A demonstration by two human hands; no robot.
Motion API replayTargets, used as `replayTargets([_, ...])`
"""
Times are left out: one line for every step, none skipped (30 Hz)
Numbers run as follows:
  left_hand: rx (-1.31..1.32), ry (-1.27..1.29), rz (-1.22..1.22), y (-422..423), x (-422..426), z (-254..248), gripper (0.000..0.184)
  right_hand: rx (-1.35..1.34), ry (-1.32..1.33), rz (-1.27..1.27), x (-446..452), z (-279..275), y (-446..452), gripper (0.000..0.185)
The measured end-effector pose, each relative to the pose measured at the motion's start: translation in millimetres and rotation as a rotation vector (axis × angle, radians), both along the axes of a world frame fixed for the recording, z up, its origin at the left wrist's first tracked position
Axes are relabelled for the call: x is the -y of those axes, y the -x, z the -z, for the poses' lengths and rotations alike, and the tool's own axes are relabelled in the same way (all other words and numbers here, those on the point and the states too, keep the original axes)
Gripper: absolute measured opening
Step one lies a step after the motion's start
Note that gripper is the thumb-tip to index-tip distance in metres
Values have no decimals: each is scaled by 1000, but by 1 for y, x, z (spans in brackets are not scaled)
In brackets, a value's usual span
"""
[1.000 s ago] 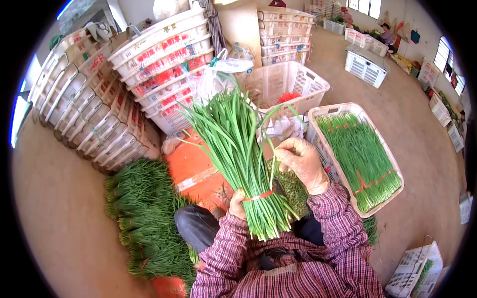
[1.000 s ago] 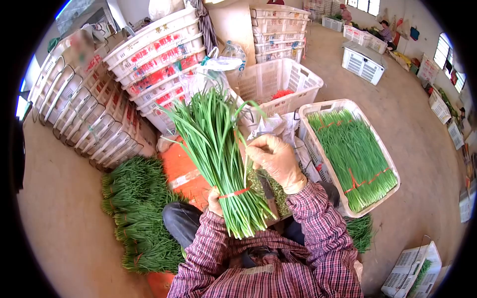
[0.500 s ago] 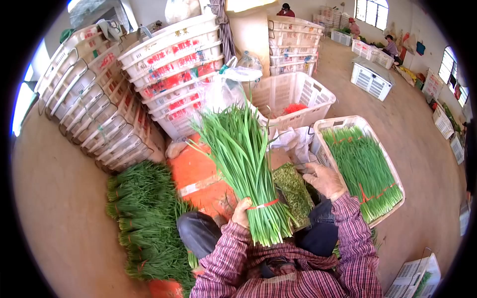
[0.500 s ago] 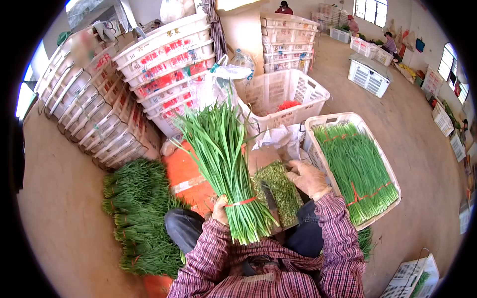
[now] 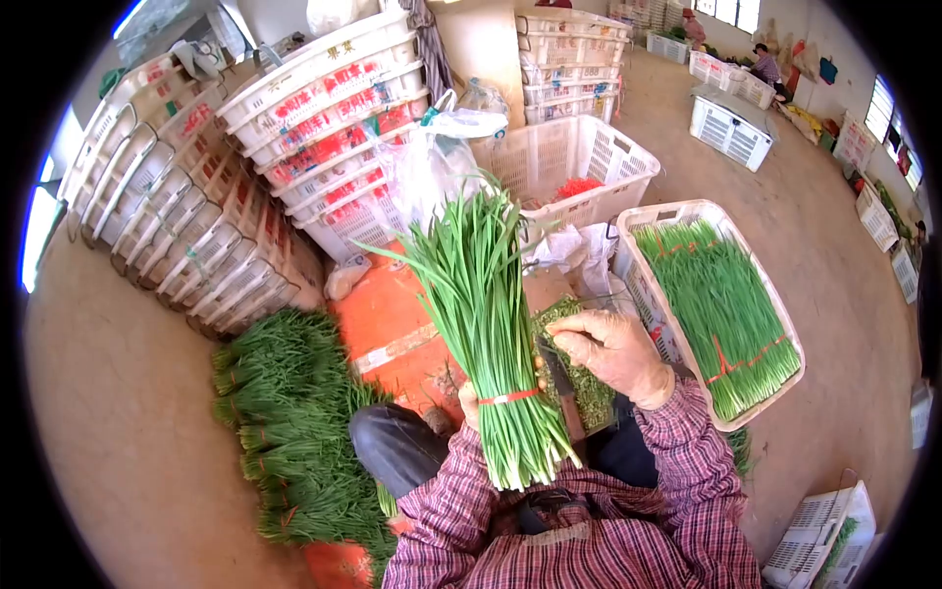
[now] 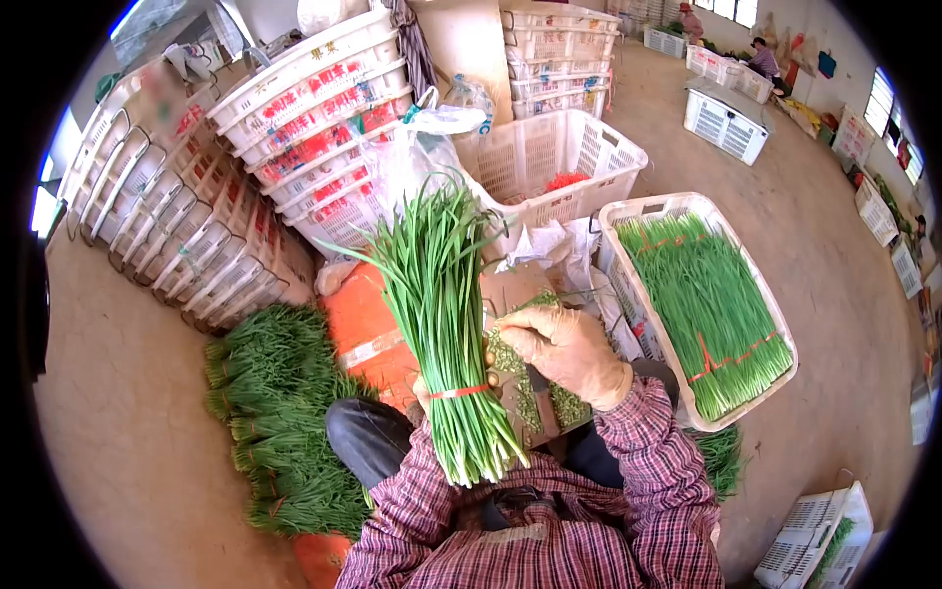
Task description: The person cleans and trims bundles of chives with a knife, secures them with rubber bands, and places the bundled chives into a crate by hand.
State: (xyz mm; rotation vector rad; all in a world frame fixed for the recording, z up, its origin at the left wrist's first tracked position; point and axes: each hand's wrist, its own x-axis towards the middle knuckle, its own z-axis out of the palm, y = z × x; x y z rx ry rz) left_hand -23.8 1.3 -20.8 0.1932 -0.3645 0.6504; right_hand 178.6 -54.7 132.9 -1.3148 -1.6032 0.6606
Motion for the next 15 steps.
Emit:
replayTargets([4,-16,10,1,-1,4,99,-13,-2,7,-1,-3,5,23])
replayTargets([9,-32,22,2,-4,8,100,-47,-22,-14,-3,1,6,22])
replayTargets([42,-43,31,1,-2,4,99,-54,-24,-11,-5,3,8,21])
replayTargets([33,-56,26,2,-2,4,98,-61,-25,-9,-7,3,10,20])
replayTargets([10,-69,24,3,-2,6,97,-90,9,-2,-8,2,12,24])
replayTargets([-13,-82,22,3,-3,5,97,-89,-1,4,-9,-2,14,24])
replayTargets([-14,-88,28,2,-3,4,97,-78,4,15,-9,-7,17,27])
replayTargets([-21,-92,28,1,-1,4,96,-68,12,25,-9,-9,19,30])
replayTargets([-30,-91,28,1,2,1,96,-38,-2,51,-10,-9,20,32])
replayTargets([-31,-88,33,1,6,-1,96,-39,1,55,-11,-9,21,32])
replayTargets([-46,-72,40,1,8,-4,95,-97,106,72,-12,-9,21,31])
replayTargets([-62,-55,47,1,9,-6,95,-154,212,89,-13,-7,22,30])
replayTargets([-60,-46,49,-1,11,-7,95,-186,197,88,-16,-2,23,27])
replayTargets([-60,-45,50,0,10,-7,95,-187,198,90,-17,2,22,27])
replayTargets([-85,-49,50,2,9,-7,95,-343,267,49,-19,6,21,25])
